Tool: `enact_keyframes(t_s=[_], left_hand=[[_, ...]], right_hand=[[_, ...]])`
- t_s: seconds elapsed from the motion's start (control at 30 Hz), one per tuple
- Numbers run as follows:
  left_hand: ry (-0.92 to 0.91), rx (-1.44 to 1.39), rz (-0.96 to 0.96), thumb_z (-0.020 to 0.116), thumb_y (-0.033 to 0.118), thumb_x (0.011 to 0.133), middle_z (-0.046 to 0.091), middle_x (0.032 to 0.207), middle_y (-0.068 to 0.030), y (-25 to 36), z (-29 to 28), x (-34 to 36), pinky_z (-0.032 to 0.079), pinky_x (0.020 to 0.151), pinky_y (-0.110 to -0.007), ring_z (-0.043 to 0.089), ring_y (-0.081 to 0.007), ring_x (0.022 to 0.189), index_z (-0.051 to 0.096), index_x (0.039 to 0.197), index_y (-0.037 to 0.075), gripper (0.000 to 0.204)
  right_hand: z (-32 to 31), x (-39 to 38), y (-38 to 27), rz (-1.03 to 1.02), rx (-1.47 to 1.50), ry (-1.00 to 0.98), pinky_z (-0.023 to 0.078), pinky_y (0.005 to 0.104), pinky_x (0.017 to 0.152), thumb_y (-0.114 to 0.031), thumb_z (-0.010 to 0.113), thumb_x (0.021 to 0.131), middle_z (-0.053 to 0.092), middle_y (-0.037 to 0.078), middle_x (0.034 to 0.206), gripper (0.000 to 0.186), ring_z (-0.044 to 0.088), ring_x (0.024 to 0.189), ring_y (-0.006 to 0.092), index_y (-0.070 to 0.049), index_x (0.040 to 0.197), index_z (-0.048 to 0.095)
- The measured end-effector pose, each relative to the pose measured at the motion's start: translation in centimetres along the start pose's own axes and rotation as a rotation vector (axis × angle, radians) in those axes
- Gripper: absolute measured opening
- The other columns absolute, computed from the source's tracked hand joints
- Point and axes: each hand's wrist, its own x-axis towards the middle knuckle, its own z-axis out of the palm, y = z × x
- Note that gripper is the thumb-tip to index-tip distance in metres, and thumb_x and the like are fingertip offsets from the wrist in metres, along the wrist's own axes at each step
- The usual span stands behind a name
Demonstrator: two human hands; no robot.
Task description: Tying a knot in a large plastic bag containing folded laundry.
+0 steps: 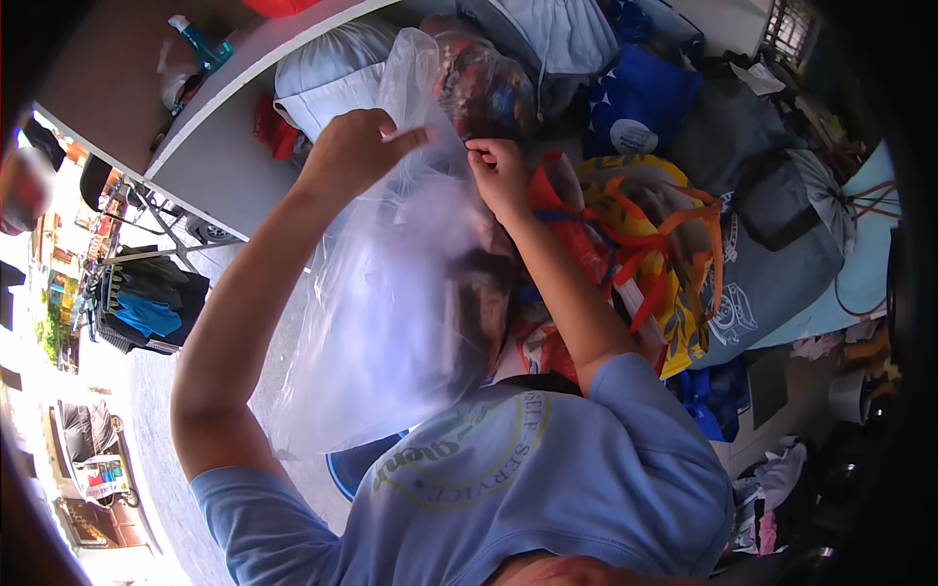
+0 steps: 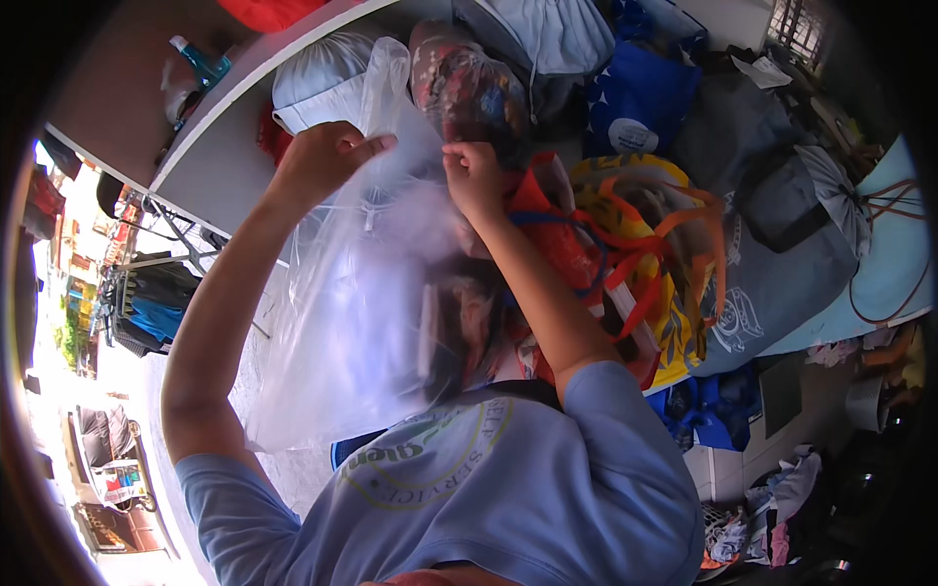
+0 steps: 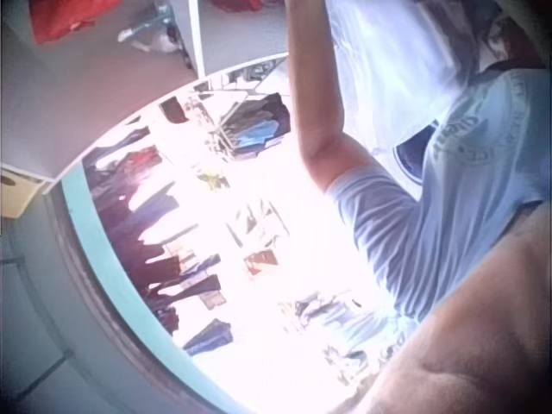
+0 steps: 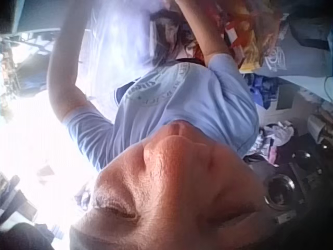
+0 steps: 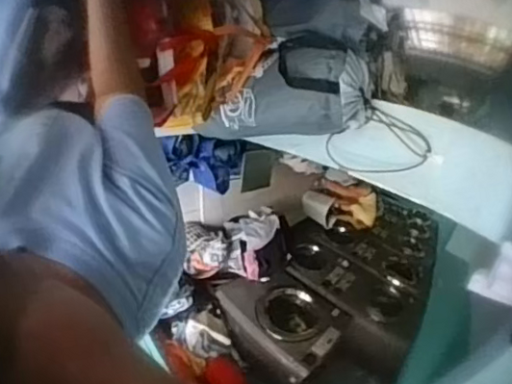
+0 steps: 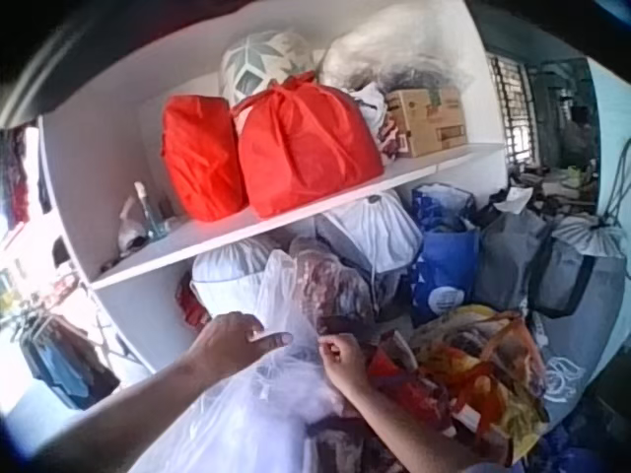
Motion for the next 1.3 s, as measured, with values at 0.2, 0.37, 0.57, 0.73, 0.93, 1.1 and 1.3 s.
enact_keyframes(t_s=[0.2, 0.37, 0.57, 0.73, 0.93, 1.1, 1.3], left_hand=[[0.250, 0.556, 0.442, 0.056, 0.031, 0.096, 0.068, 0.091, -0.0131, -2.8, 2.7, 3.5, 0.053, 0.075, -0.043, 0.066, -0.0331, 0.082, 0.069, 0.088, 0.004, 0.031], [0.360, 0.218, 0.548, 0.057, 0.030, 0.096, 0.067, 0.074, -0.0133, -2.1, 1.6, 2.6, 0.049, 0.064, -0.037, 0.064, -0.0268, 0.067, 0.069, 0.082, 0.003, 0.033], [0.321, -0.235, 0.241, 0.056, 0.034, 0.098, 0.055, 0.058, -0.0067, -3.4, 1.8, 1.8, 0.042, 0.053, -0.031, 0.048, -0.0125, 0.049, 0.066, 0.077, 0.002, 0.039], [0.270, -0.414, 0.206, 0.057, 0.036, 0.098, 0.045, 0.051, 0.0003, -3.2, 1.5, 1.5, 0.035, 0.045, -0.026, 0.041, -0.0064, 0.044, 0.064, 0.076, 0.003, 0.040], [0.189, -0.357, 0.189, 0.057, 0.037, 0.098, 0.043, 0.048, -0.0005, -2.0, 0.7, 1.1, 0.034, 0.041, -0.028, 0.040, -0.0081, 0.040, 0.062, 0.073, 0.003, 0.042], [0.186, -0.308, 0.188, 0.056, 0.037, 0.098, 0.045, 0.048, -0.0020, -1.6, 0.6, 1.2, 0.037, 0.043, -0.029, 0.044, -0.0095, 0.041, 0.062, 0.072, 0.002, 0.044], [0.247, -0.193, 0.256, 0.055, 0.036, 0.098, 0.049, 0.049, -0.0057, -1.8, 0.9, 1.4, 0.041, 0.046, -0.031, 0.048, -0.0131, 0.042, 0.061, 0.070, 0.001, 0.045]], right_hand=[[4.2, 0.1, 1.1, -0.654, -0.359, 0.203, 0.044, 0.0438, 0.096, -0.030, 0.070, 0.087, 0.055, 0.022, 0.120, 0.037, 0.054, 0.112, 0.0397, -0.008, 0.117, 0.065], [3.7, 0.2, -0.2, -0.625, -0.276, 0.247, 0.044, 0.0421, 0.096, -0.027, 0.071, 0.087, 0.057, 0.021, 0.118, 0.034, 0.055, 0.111, 0.0372, -0.007, 0.113, 0.067], [4.2, -1.2, -6.6, -0.663, 0.013, 0.123, 0.049, 0.0270, 0.080, -0.012, 0.070, 0.090, 0.064, 0.007, 0.102, 0.015, 0.061, 0.090, 0.0166, -0.004, 0.101, 0.071], [4.9, -1.7, -8.3, -0.586, 0.186, -0.002, 0.053, 0.0269, 0.070, -0.011, 0.073, 0.086, 0.070, 0.009, 0.093, 0.016, 0.067, 0.080, 0.0159, -0.002, 0.098, 0.071], [4.6, -1.8, -9.0, -0.628, 0.082, 0.021, 0.054, 0.0291, 0.069, -0.011, 0.077, 0.082, 0.070, 0.011, 0.091, 0.021, 0.068, 0.080, 0.0182, 0.001, 0.097, 0.070], [4.3, -2.1, -10.0, -0.776, -0.131, 0.161, 0.054, 0.0320, 0.065, -0.011, 0.075, 0.081, 0.069, 0.014, 0.085, 0.015, 0.069, 0.073, 0.0276, -0.001, 0.091, 0.070], [4.5, -2.5, -9.6, -0.641, -0.060, 0.149, 0.054, 0.0338, 0.063, -0.009, 0.070, 0.083, 0.069, 0.015, 0.081, 0.010, 0.069, 0.072, 0.0280, -0.001, 0.087, 0.067]])
